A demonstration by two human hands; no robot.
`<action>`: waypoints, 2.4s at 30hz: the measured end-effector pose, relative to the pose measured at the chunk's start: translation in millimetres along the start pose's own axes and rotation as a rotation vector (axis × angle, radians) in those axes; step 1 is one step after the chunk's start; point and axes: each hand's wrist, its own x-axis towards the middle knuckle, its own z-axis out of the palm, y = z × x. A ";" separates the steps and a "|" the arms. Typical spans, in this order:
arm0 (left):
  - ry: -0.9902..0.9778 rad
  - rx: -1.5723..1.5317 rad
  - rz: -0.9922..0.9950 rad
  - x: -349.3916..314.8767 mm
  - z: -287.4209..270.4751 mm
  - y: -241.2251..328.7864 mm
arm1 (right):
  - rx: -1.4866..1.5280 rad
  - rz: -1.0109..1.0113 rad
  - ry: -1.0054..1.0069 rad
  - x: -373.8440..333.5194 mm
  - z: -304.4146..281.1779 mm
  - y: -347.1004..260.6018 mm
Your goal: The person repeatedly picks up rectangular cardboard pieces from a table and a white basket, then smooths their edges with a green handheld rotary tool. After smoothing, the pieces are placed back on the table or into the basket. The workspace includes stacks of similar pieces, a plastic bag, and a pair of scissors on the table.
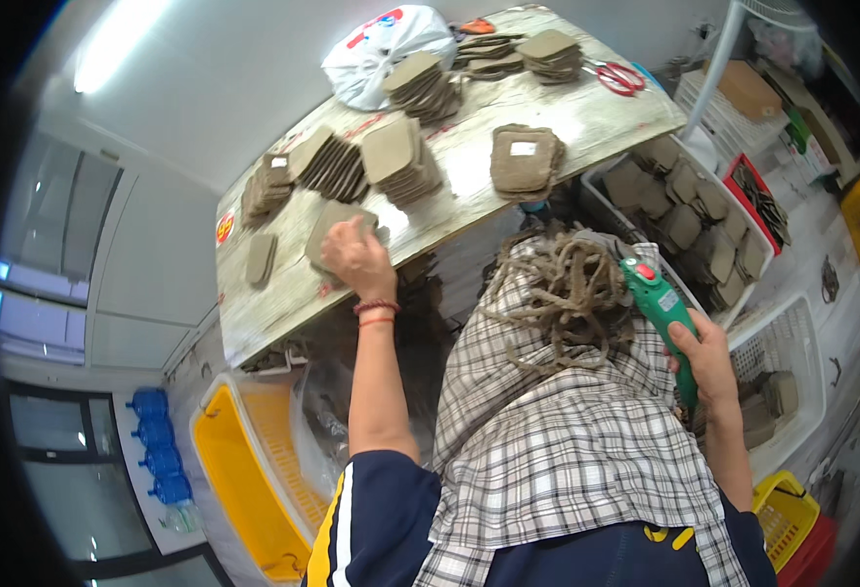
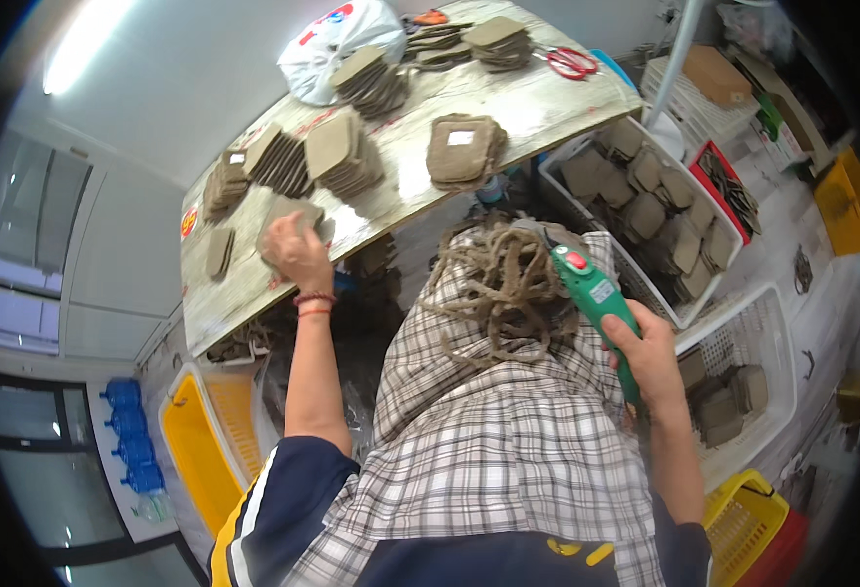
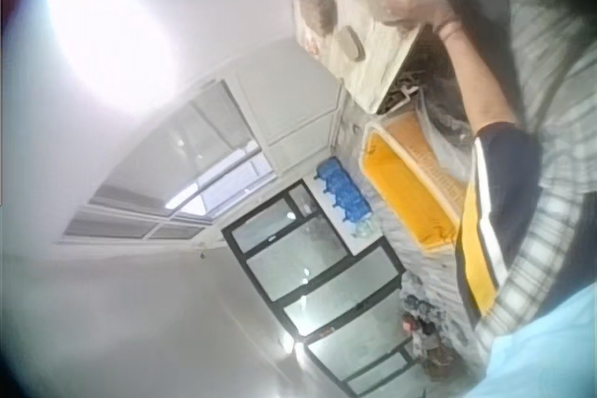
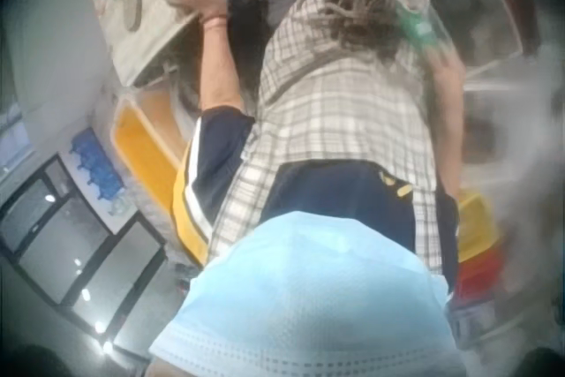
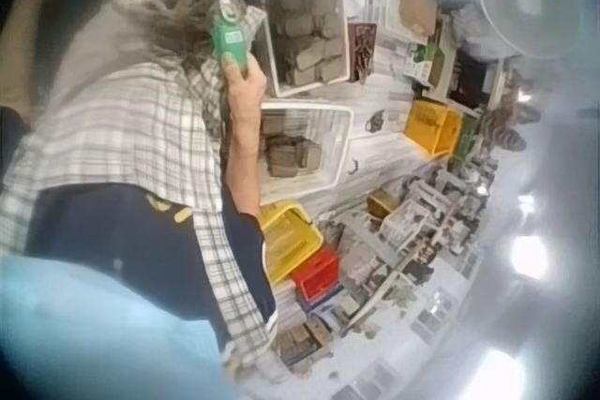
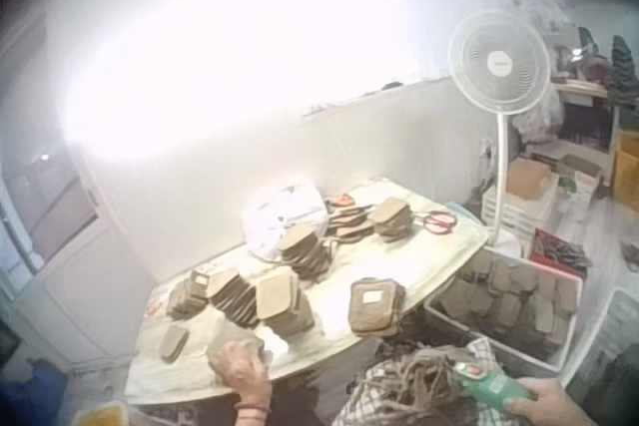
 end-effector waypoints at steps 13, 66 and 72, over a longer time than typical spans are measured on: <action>-0.658 -0.383 -0.010 24.4 60.5 205.4 | -0.013 -0.011 0.020 -2.7 -1.3 -0.1; -0.978 -2.338 -1.007 -36.0 -58.4 237.3 | 0.019 -0.220 0.133 4.4 9.9 -61.6; -1.235 -2.170 -0.786 -17.8 -41.3 193.5 | -0.095 -0.143 0.003 -4.3 -16.7 -63.0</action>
